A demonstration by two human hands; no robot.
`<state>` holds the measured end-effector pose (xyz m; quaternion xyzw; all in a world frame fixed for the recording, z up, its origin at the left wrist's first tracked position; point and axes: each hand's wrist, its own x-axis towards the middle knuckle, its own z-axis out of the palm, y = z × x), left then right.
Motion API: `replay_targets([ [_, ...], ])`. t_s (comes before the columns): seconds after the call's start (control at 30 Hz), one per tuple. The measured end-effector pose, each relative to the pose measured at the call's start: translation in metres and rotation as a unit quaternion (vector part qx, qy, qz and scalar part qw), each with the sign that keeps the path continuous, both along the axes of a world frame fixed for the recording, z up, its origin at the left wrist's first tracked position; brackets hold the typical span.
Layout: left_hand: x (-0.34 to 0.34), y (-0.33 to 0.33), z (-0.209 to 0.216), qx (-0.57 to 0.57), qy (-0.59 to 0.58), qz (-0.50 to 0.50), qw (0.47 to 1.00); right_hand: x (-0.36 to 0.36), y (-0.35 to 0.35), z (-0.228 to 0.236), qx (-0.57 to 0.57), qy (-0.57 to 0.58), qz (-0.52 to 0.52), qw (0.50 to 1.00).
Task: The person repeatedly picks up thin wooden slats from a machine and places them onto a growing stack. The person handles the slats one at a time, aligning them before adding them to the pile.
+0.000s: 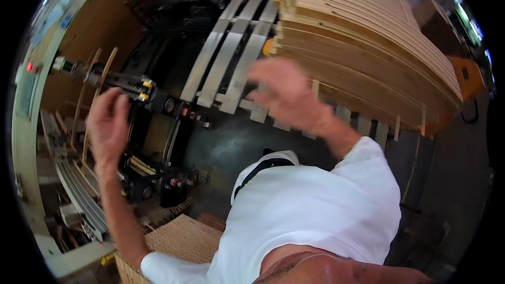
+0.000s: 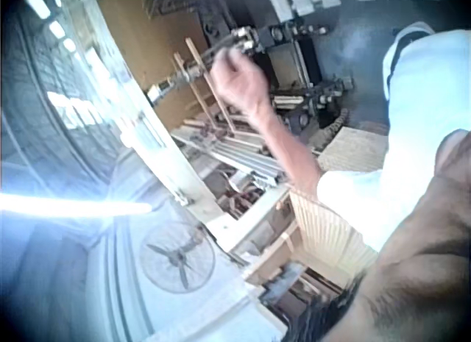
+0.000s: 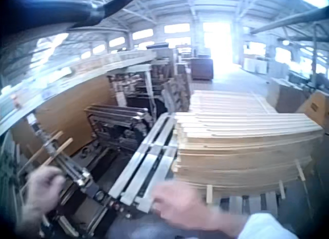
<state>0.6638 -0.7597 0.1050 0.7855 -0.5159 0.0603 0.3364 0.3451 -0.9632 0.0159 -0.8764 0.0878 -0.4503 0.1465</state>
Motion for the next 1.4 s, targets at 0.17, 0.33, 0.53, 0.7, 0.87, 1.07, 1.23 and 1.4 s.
replay_targets([
  [0.17,-0.043,-0.068,-0.133,0.010,0.354,-0.114,0.928,-0.157,-0.118,0.035,-0.220,0.107,-0.415,0.876],
  [0.33,-0.062,-0.088,-0.240,0.056,0.531,-0.066,0.843,-0.245,-0.138,0.045,-0.087,0.158,-0.487,0.854],
  [0.53,-0.013,-0.053,-0.310,0.097,0.489,0.044,0.866,-0.244,-0.141,0.043,-0.158,0.193,-0.429,0.868],
  [0.7,0.068,-0.007,-0.318,0.015,0.461,0.083,0.883,-0.221,-0.149,0.065,-0.224,0.246,-0.381,0.863],
  [0.87,0.207,0.024,-0.309,-0.016,0.260,0.238,0.936,-0.121,-0.131,0.117,-0.311,0.245,-0.322,0.860],
  [1.07,0.411,0.060,-0.279,0.059,0.069,0.385,0.918,0.056,-0.045,0.145,-0.292,0.280,-0.264,0.876],
  [1.23,0.565,0.091,-0.253,0.273,-0.019,0.493,0.826,0.188,0.016,0.113,-0.193,0.320,-0.212,0.903],
  [1.4,0.626,0.093,-0.254,0.315,-0.014,0.443,0.839,0.333,0.049,0.094,-0.161,0.344,-0.111,0.918],
])
